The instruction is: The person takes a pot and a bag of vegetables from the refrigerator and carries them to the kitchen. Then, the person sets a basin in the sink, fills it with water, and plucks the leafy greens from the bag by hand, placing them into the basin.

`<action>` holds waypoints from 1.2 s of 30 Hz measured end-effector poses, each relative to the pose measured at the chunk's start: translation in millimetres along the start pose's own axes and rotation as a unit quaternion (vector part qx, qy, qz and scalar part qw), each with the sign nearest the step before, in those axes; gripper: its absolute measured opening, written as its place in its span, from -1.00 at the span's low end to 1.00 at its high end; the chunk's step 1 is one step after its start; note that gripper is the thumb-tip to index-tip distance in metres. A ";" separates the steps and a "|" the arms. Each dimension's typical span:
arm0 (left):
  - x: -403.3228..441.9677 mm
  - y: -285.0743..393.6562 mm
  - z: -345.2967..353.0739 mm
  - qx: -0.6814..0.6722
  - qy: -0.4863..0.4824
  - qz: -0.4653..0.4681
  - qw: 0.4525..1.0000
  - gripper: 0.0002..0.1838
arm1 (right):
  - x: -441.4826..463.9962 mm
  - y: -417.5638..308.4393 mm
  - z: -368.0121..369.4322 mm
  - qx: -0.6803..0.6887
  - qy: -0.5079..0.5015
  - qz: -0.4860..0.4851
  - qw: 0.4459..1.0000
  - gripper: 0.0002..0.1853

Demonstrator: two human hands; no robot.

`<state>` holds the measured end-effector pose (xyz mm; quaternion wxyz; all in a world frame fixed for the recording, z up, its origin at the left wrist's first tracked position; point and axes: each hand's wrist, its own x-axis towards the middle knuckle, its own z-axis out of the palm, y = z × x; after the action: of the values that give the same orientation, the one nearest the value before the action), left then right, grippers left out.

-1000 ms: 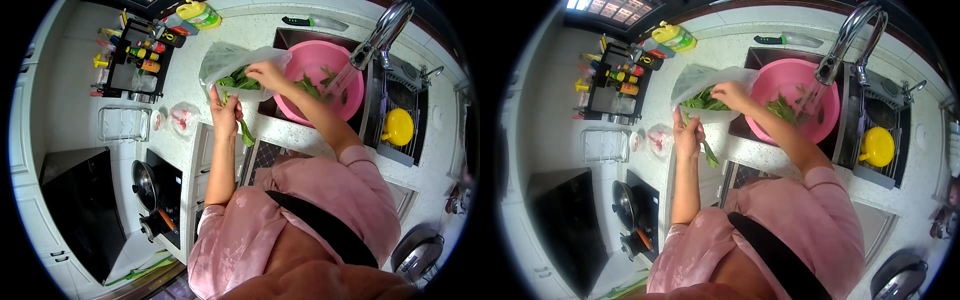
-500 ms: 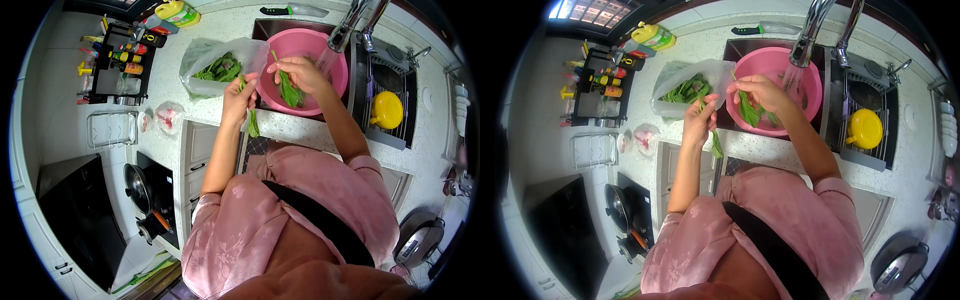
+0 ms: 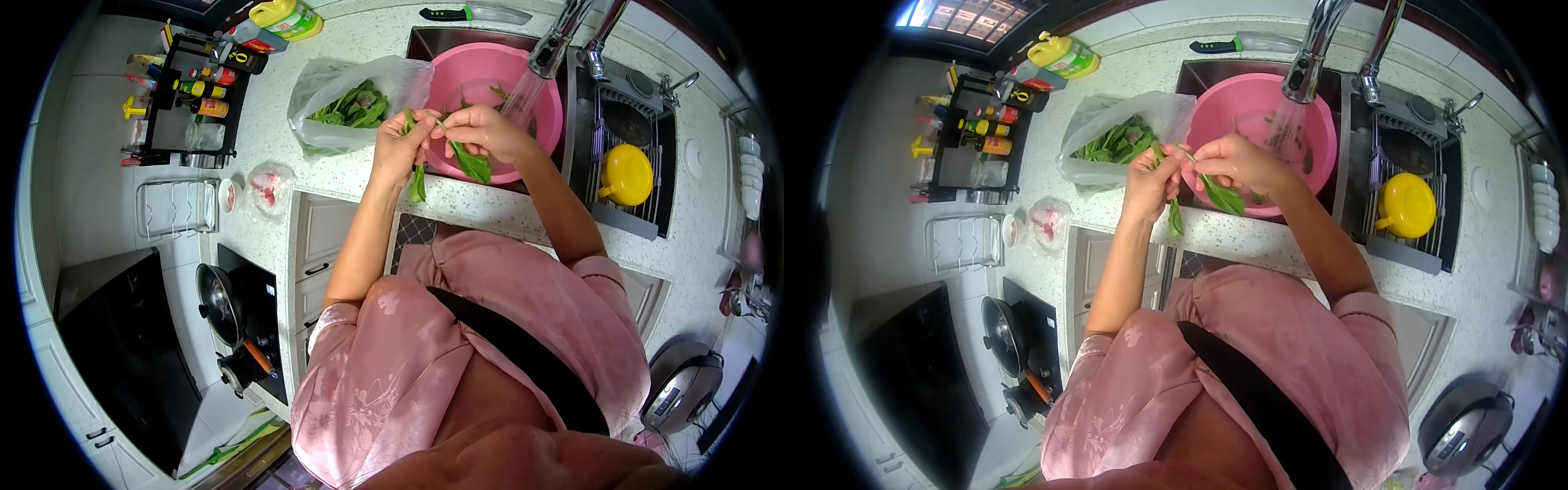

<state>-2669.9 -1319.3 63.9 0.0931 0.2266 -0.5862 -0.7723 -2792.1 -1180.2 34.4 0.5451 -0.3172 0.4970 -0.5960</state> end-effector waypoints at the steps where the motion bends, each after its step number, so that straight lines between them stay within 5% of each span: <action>1: 1.1 -2.3 -2.3 0.000 0.000 0.001 1.000 -0.89 | -0.9 1.8 0.2 -0.023 0.004 -0.008 1.000 -0.81; 4: 2.4 -6.2 -9.9 -0.030 0.022 0.013 0.999 -0.89 | -6.5 12.9 7.8 -0.010 0.063 -0.060 0.996 -0.78; 7: 1.6 -7.0 -15.4 -0.053 0.025 0.009 0.998 -0.89 | -8.3 19.1 3.4 -0.012 0.011 -0.059 0.998 -0.75; 10: 1.9 -8.7 -23.0 -0.111 -0.026 0.008 0.993 -0.87 | -10.8 18.8 -1.1 0.125 0.020 0.008 0.992 -0.73; 18: 2.7 -23.4 -41.3 -0.271 -0.151 0.020 0.950 -0.83 | -11.7 15.5 17.6 0.051 0.017 -0.044 0.998 -0.81; 29: -11.1 -30.7 -34.9 -0.179 -0.055 -0.007 0.982 -0.85 | 0.8 42.0 21.5 0.005 0.024 -0.090 0.996 -0.86; 31: -10.6 -32.7 -31.5 -0.145 -0.026 -0.002 0.989 -0.87 | 3.7 48.2 24.8 -0.016 0.096 -0.160 0.982 -0.84; 33: -11.8 -31.9 -27.0 -0.035 0.070 0.018 0.997 -0.87 | -0.1 36.8 24.4 -0.031 0.113 -0.138 0.983 -0.83; 36: -13.0 -30.3 -21.4 0.016 0.078 0.017 0.997 -0.85 | -1.4 32.0 21.0 -0.080 0.125 -0.096 0.984 -0.83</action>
<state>-2645.0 -1323.4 33.9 0.1482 0.2778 -0.5930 -0.7411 -2761.8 -1181.2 11.1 0.3918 -0.3290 0.5744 -0.6390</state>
